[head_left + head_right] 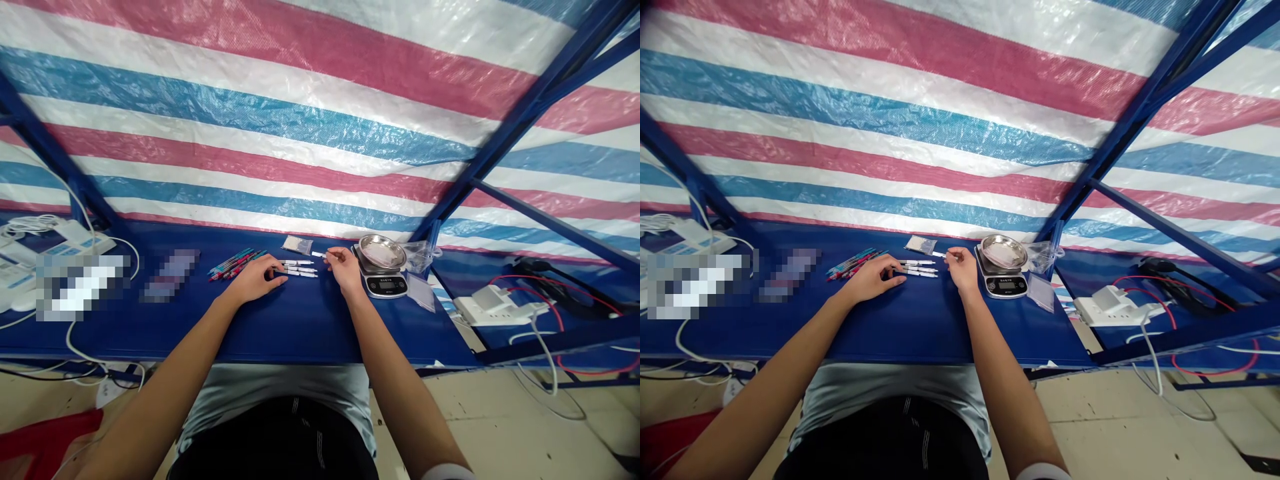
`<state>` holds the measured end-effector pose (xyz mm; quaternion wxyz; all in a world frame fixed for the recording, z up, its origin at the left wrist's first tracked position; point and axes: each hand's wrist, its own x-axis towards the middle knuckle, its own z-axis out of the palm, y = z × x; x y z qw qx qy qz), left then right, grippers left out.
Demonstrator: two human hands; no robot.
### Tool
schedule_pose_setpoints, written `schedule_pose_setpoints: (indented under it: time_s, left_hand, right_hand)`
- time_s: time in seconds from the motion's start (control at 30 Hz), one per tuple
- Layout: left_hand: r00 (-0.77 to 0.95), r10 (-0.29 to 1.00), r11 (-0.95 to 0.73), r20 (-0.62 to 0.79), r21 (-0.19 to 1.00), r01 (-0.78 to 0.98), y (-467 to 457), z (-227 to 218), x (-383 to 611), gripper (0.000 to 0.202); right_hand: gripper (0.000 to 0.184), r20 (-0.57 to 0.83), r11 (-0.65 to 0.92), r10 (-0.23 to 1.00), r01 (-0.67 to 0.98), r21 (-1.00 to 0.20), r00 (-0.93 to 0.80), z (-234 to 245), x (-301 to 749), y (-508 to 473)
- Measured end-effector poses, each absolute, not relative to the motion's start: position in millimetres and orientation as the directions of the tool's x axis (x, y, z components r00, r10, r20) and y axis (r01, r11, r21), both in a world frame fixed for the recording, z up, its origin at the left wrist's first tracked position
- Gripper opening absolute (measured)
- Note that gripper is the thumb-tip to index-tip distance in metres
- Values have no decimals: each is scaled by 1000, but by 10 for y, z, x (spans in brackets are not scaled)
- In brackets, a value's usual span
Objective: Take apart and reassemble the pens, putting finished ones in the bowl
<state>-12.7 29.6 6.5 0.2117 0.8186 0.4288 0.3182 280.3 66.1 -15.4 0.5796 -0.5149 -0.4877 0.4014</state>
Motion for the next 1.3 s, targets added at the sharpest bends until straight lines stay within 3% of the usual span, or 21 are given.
schedule_pose_setpoints:
  time_s: [0.2,0.37,0.67,0.97,1.3]
  left_hand:
    - [378,819,-569,432,526,632,393,19,-156,28]
    - [420,796,-599,435,466,651,464,-53,-69,32]
    - [403,811,-578,425,473,665,364,-20,-30,33]
    - [589,719,-690,369,485,537,230,93,-9,30]
    - [561,734,-677,384,480,557,248,92,-23,23]
  right_hand:
    - [23,296,249,952,359,-900,81,-153,2856,654]
    - [19,336,307,942,378,-873,13,-131,2838,633]
    - [12,284,273,957,511,-815,-58,-97,2799,578]
    - [15,299,312,946,594,-741,-124,-80,2788,557]
    - [15,320,359,929,647,-672,-183,-39,2736,556]
